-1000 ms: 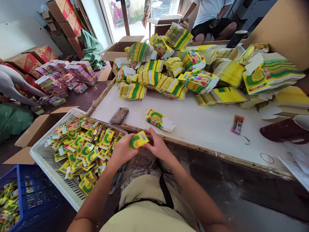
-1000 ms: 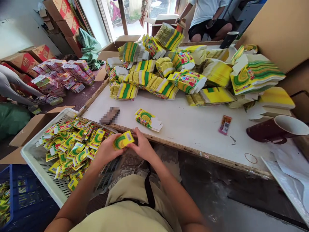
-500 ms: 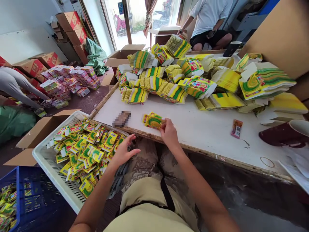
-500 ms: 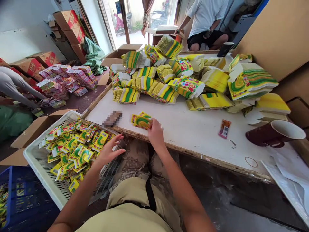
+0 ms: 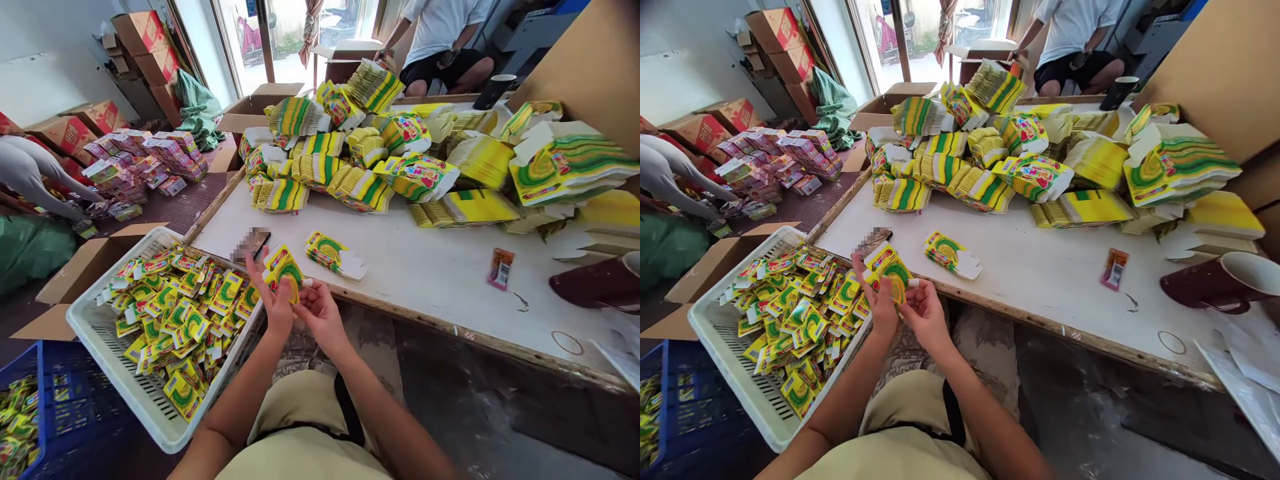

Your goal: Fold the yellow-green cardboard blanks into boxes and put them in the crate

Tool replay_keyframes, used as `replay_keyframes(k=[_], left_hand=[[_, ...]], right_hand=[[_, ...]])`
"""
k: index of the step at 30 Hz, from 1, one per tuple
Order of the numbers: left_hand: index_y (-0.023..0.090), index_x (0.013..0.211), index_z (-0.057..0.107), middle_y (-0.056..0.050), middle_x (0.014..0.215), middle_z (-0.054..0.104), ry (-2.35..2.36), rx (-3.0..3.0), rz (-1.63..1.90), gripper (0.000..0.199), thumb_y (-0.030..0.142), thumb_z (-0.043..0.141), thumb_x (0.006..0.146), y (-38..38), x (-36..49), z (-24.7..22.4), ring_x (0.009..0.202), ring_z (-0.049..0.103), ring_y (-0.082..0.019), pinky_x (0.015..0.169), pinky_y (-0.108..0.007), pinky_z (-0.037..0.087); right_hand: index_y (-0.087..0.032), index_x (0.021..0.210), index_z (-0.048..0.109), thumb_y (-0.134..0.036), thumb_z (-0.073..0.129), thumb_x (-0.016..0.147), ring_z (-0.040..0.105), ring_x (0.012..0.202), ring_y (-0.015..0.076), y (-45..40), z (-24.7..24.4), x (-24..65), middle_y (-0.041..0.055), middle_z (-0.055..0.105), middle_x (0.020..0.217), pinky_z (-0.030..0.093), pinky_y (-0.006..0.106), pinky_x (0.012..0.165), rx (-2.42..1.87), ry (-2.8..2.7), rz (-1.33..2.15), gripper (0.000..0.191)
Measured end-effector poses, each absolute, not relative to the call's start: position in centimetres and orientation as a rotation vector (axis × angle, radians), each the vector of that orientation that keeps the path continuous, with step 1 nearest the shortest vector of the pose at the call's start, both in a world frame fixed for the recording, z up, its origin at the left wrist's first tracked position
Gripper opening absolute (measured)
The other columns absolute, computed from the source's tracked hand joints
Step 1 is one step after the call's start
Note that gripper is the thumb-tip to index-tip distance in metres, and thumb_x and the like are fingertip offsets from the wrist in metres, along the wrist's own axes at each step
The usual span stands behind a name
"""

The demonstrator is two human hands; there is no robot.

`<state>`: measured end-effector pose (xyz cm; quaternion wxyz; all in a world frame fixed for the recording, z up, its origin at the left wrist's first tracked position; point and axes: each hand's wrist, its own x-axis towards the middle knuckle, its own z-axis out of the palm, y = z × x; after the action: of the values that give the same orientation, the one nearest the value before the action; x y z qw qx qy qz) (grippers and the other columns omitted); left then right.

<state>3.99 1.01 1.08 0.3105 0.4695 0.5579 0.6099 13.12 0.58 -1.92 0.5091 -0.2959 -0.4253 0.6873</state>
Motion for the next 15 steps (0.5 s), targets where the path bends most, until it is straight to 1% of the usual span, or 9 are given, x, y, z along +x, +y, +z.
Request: replay_keyframes(k=[1, 2, 4, 6, 8, 10, 11, 13, 15], left_hand=[[0.018, 0.129, 0.051, -0.015, 0.115, 0.064, 1.358, 1.183, 1.510, 0.063, 0.065, 0.027, 0.093, 1.0, 3.6, 1.2, 0.120, 0.058, -0.027, 0.100, -0.045, 0.049], [0.017, 0.123, 0.055, -0.014, 0.105, 0.066, 1.253, 1.130, 1.439, 0.064, 0.067, 0.030, 0.092, 1.1, 3.2, 1.2, 0.109, 0.064, -0.026, 0.094, -0.044, 0.052], [0.018, 0.110, 0.058, -0.009, 0.091, 0.065, 1.139, 1.052, 1.438, 0.054, 0.064, 0.045, 0.086, 1.1, 2.7, 1.1, 0.092, 0.066, -0.023, 0.085, -0.040, 0.055], [0.021, 0.099, 0.056, -0.003, 0.082, 0.060, 1.169, 1.007, 1.571, 0.038, 0.055, 0.056, 0.082, 1.0, 2.6, 0.8, 0.080, 0.063, -0.017, 0.078, -0.034, 0.054], [0.022, 0.090, 0.052, 0.000, 0.076, 0.053, 1.302, 1.016, 1.684, 0.031, 0.051, 0.058, 0.081, 0.8, 2.8, 0.3, 0.071, 0.058, -0.014, 0.071, -0.029, 0.052], [0.022, 0.087, 0.050, 0.001, 0.075, 0.051, 1.462, 1.081, 1.723, 0.033, 0.052, 0.061, 0.078, 0.6, 2.9, -0.1, 0.067, 0.054, -0.012, 0.066, -0.026, 0.049], [0.022, 0.086, 0.050, 0.002, 0.074, 0.051, 1.523, 1.121, 1.730, 0.036, 0.053, 0.064, 0.074, 0.6, 2.9, -0.3, 0.065, 0.052, -0.012, 0.064, -0.025, 0.048], [0.022, 0.082, 0.051, 0.004, 0.071, 0.052, 1.569, 1.179, 1.728, 0.042, 0.052, 0.073, 0.064, 0.4, 2.6, -0.7, 0.060, 0.049, -0.011, 0.058, -0.024, 0.045], [0.021, 0.075, 0.053, 0.006, 0.063, 0.052, 1.550, 1.213, 1.681, 0.043, 0.051, 0.077, 0.057, 0.2, 2.2, -1.0, 0.055, 0.047, -0.010, 0.054, -0.024, 0.043]], right_hand=[[-0.027, 0.103, 0.049, -0.044, 0.078, 0.074, 0.062, 0.078, 0.0157, 0.5, -1.9, 13.1, -0.0004, 0.063, 0.086, 0.053, 0.030, 0.072, -0.686, -1.055, 1.674, 0.044], [-0.027, 0.102, 0.049, -0.045, 0.078, 0.073, 0.062, 0.078, 0.0161, 0.4, -1.8, 13.2, -0.0006, 0.063, 0.085, 0.053, 0.030, 0.072, -0.664, -1.087, 1.696, 0.045], [-0.027, 0.100, 0.050, -0.048, 0.078, 0.073, 0.061, 0.076, 0.0163, 0.4, -1.9, 13.4, -0.0005, 0.062, 0.083, 0.052, 0.031, 0.071, -0.637, -1.144, 1.729, 0.045], [-0.026, 0.103, 0.051, -0.050, 0.077, 0.074, 0.060, 0.077, 0.0160, 0.2, -2.0, 13.6, 0.0003, 0.061, 0.085, 0.051, 0.030, 0.070, -0.621, -1.192, 1.734, 0.046], [-0.026, 0.107, 0.052, -0.049, 0.078, 0.072, 0.058, 0.079, 0.0155, -0.1, -2.2, 13.5, 0.0006, 0.060, 0.088, 0.050, 0.029, 0.070, -0.639, -1.237, 1.687, 0.049], [-0.026, 0.107, 0.054, -0.048, 0.083, 0.066, 0.056, 0.078, 0.0151, -0.3, -2.3, 13.3, -0.0010, 0.059, 0.086, 0.049, 0.027, 0.069, -0.693, -1.272, 1.628, 0.055], [-0.026, 0.105, 0.055, -0.047, 0.085, 0.063, 0.056, 0.076, 0.0149, -0.3, -2.4, 13.2, -0.0021, 0.058, 0.082, 0.048, 0.027, 0.067, -0.726, -1.278, 1.606, 0.056], [-0.025, 0.097, 0.057, -0.048, 0.086, 0.060, 0.054, 0.070, 0.0142, -0.2, -2.6, 13.3, -0.0039, 0.057, 0.076, 0.048, 0.026, 0.064, -0.777, -1.274, 1.591, 0.053], [-0.024, 0.088, 0.058, -0.050, 0.083, 0.063, 0.053, 0.067, 0.0136, 0.2, -2.9, 13.6, -0.0040, 0.057, 0.072, 0.047, 0.026, 0.062, -0.802, -1.257, 1.591, 0.044]])
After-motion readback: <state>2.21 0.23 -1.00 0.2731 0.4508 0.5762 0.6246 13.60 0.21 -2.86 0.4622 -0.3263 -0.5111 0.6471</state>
